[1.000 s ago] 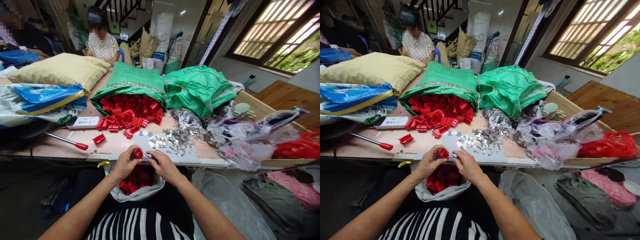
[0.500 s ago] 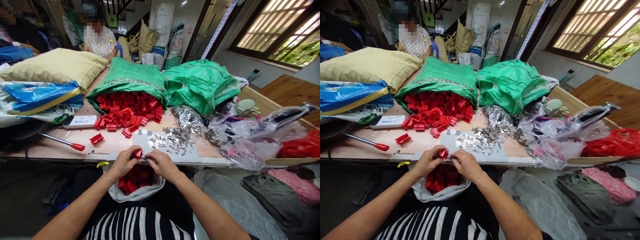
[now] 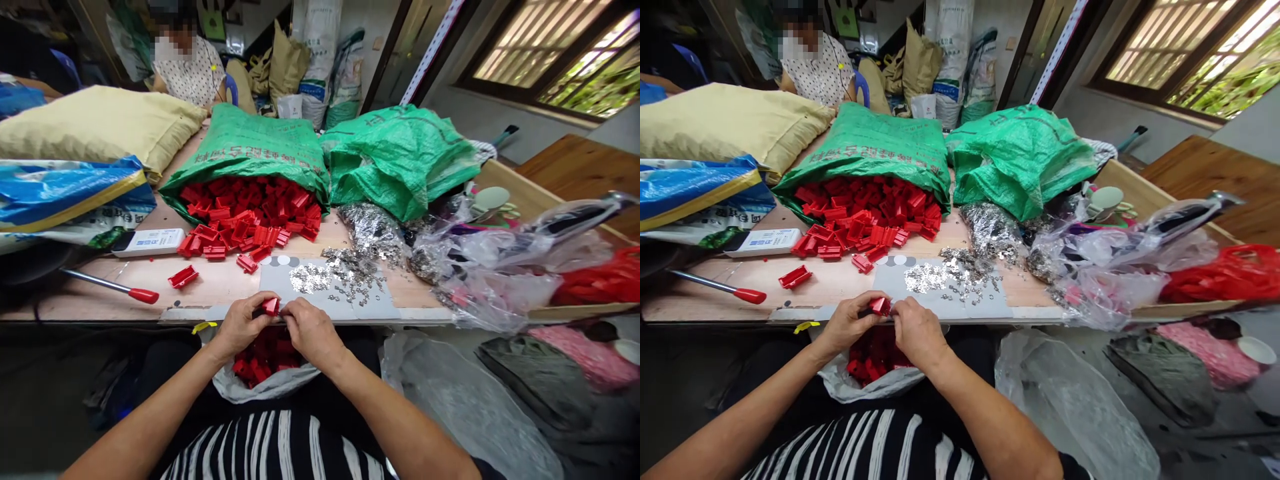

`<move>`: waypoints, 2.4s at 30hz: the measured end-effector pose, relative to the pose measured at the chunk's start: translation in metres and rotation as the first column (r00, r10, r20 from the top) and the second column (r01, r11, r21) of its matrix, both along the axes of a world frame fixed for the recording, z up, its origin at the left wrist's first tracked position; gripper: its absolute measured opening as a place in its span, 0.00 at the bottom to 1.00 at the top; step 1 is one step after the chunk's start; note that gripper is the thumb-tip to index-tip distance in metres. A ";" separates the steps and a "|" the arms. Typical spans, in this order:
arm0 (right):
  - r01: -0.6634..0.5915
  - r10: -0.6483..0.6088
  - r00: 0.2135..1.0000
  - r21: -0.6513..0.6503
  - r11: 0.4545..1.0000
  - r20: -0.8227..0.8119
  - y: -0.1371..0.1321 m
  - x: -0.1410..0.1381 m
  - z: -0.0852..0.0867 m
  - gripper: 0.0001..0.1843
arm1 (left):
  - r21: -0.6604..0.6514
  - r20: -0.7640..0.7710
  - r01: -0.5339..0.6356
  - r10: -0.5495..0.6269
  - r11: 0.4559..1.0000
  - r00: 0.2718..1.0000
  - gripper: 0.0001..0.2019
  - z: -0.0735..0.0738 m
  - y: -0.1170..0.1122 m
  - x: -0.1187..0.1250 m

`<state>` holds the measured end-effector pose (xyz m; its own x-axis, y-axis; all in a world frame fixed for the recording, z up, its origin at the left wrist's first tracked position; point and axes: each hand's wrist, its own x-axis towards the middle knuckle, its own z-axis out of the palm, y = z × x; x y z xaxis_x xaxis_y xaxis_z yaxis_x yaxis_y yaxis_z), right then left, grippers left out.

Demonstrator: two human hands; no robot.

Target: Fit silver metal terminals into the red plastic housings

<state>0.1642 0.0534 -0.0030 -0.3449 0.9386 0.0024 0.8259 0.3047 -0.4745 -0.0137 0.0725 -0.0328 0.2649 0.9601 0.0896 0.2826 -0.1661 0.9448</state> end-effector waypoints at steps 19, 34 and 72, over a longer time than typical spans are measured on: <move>-0.275 0.173 0.849 -0.138 0.952 -0.499 -0.019 0.016 0.016 0.21 | -0.546 0.767 0.262 0.350 0.796 0.538 0.05 0.031 -0.040 0.012; -0.201 0.168 0.864 -0.018 0.979 -0.474 -0.023 0.005 0.028 0.15 | -0.716 0.698 0.311 0.652 0.625 0.295 0.13 0.047 -0.051 0.021; 0.096 -0.087 0.988 0.069 0.993 -0.125 0.088 -0.070 0.001 0.10 | -0.462 0.494 -0.015 0.271 0.887 0.826 0.14 0.003 -0.053 -0.023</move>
